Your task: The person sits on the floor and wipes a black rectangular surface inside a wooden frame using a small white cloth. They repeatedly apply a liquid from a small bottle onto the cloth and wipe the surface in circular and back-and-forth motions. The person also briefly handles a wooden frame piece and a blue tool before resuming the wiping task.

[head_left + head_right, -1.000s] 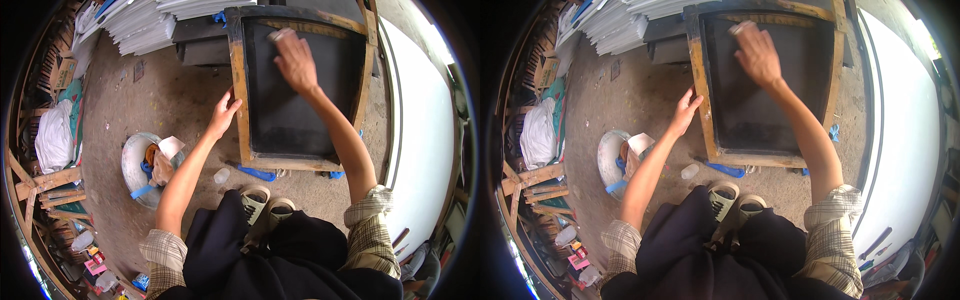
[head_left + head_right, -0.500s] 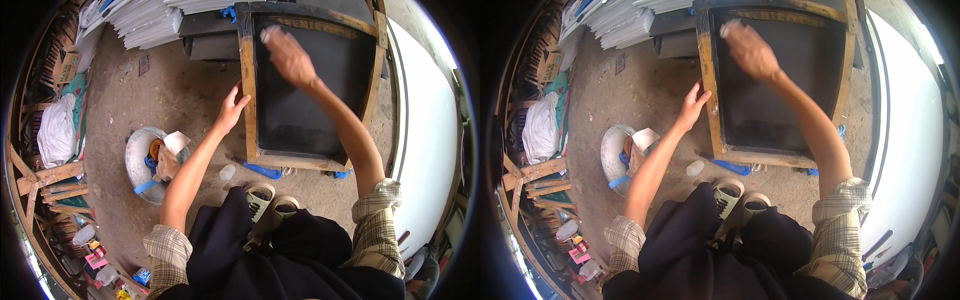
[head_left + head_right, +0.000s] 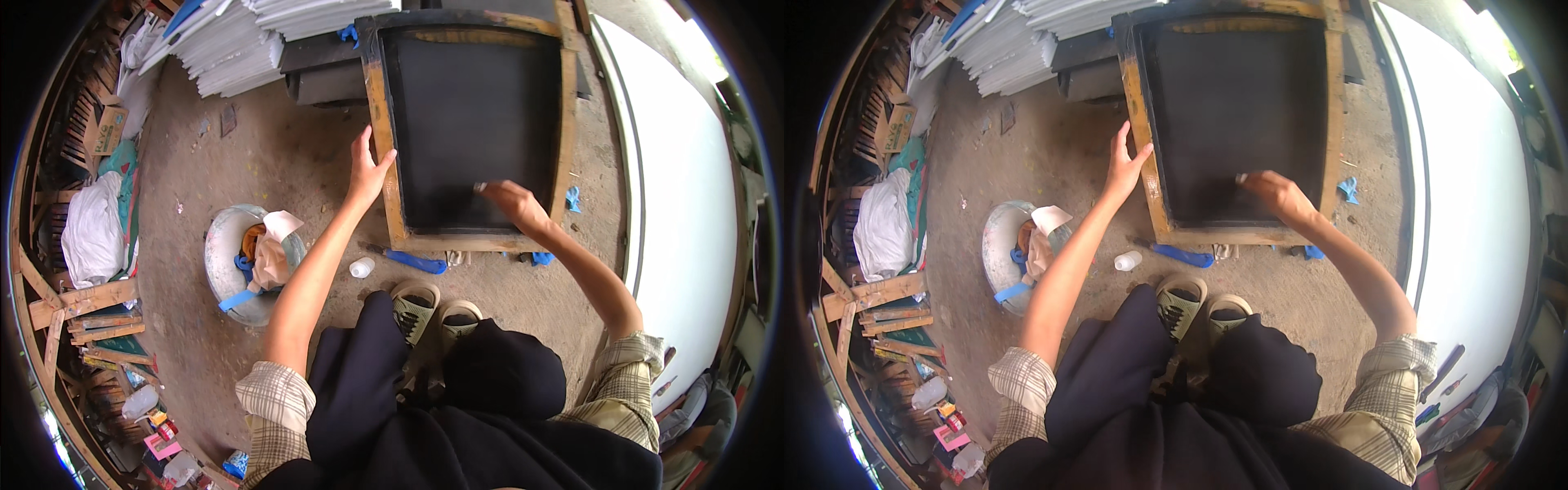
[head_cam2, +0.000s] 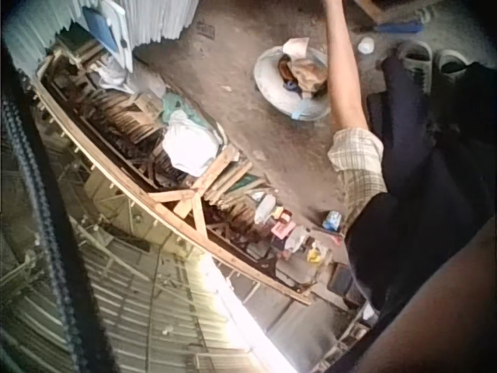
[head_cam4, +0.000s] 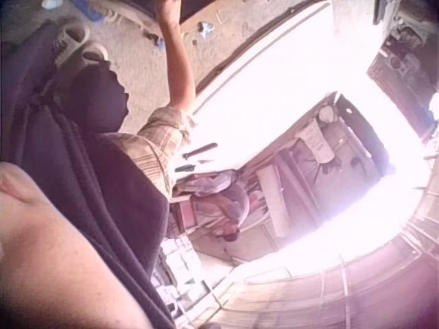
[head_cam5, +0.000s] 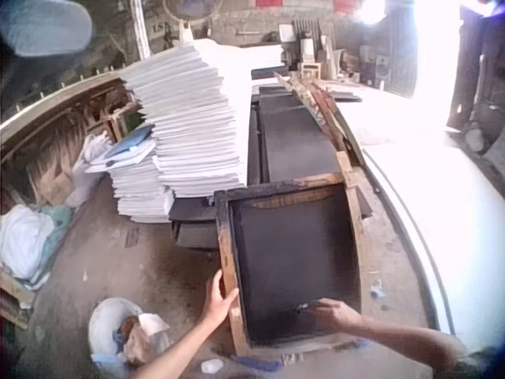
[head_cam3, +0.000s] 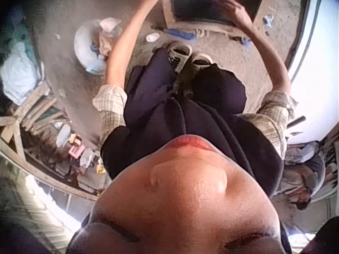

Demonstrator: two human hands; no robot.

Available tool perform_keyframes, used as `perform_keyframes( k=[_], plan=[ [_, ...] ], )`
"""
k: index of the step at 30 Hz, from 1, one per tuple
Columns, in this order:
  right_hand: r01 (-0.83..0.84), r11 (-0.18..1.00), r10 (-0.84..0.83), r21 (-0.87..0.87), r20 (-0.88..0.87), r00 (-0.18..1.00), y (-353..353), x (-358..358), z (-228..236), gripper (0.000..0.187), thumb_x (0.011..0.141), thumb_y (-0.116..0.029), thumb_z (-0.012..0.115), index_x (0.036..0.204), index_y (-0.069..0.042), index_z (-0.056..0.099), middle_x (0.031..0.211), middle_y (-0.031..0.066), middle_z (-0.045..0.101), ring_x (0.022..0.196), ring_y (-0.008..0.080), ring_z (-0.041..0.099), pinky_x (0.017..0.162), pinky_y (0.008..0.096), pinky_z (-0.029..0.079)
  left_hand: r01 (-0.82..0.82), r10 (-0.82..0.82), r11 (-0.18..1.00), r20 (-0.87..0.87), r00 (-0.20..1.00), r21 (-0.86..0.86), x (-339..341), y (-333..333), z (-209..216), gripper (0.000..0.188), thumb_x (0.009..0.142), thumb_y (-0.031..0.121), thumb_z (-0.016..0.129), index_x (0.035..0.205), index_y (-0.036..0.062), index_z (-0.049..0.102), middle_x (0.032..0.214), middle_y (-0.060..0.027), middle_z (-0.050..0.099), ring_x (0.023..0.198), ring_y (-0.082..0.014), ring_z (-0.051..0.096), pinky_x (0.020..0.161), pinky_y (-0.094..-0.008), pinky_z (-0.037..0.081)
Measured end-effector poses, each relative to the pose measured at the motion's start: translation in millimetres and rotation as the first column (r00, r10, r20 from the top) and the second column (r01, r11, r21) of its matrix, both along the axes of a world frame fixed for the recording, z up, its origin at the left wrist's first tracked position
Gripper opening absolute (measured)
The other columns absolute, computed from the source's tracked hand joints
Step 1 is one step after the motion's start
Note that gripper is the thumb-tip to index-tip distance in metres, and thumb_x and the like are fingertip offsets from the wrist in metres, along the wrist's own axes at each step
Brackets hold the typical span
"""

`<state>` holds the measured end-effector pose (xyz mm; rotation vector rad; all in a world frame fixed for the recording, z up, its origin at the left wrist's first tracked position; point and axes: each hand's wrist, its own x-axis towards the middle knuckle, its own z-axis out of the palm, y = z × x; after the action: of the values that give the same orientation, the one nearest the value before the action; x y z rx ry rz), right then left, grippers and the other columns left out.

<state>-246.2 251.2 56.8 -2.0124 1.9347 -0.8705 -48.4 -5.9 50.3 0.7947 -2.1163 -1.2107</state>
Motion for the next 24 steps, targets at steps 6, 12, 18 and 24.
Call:
perform_keyframes(
  k=[6,12,18,24],
  plan=[
    [0.382,0.917,-0.261,0.112,0.893,0.366,6,49,117,0.033,0.085,-0.005,0.065,0.117,-0.002,0.058,0.098,0.0089,0.068,0.093,0.013,0.062,0.084,0.0261,0.049,0.268,-0.263,0.963,-0.134,0.955,0.02,0,48,88,0.045,0.09,0.022,0.061,0.13,0.0073,0.048,0.123,-0.0122,0.051,0.117,-0.0231,0.049,0.102,-0.0358,0.038],
    [0.356,0.931,-0.136,-0.083,0.825,0.548,32,83,188,0.029,0.086,-0.006,0.064,0.114,0.0,0.058,0.096,0.0068,0.066,0.09,0.0113,0.061,0.082,0.0257,0.049,0.592,-0.529,0.779,-0.288,0.798,0.207,4,128,197,0.042,0.09,0.024,0.063,0.125,0.0044,0.052,0.114,-0.0065,0.058,0.1,-0.0117,0.056,0.086,-0.0276,0.047],
    [0.365,0.919,-0.165,-0.151,0.693,0.702,51,99,206,0.014,0.083,-0.005,0.066,0.096,0.0,0.065,0.076,0.0042,0.066,0.072,0.0096,0.063,0.069,0.0243,0.051,0.434,-0.412,0.883,-0.149,0.899,0.179,47,151,206,0.013,0.086,0.009,0.066,0.097,0.0011,0.064,0.087,0.0002,0.065,0.078,-0.0044,0.057,0.07,-0.021,0.047],
    [0.256,0.966,-0.228,0.036,0.585,0.779,51,99,193,0.018,0.087,-0.01,0.062,0.1,-0.001,0.069,0.079,0.0083,0.067,0.073,0.0117,0.064,0.068,0.0252,0.052,0.292,-0.233,0.92,-0.235,0.944,0.261,76,161,208,0.016,0.089,0.014,0.063,0.101,0.0031,0.063,0.09,0.0,0.064,0.084,-0.0052,0.058,0.075,-0.0218,0.047]
  ],
)
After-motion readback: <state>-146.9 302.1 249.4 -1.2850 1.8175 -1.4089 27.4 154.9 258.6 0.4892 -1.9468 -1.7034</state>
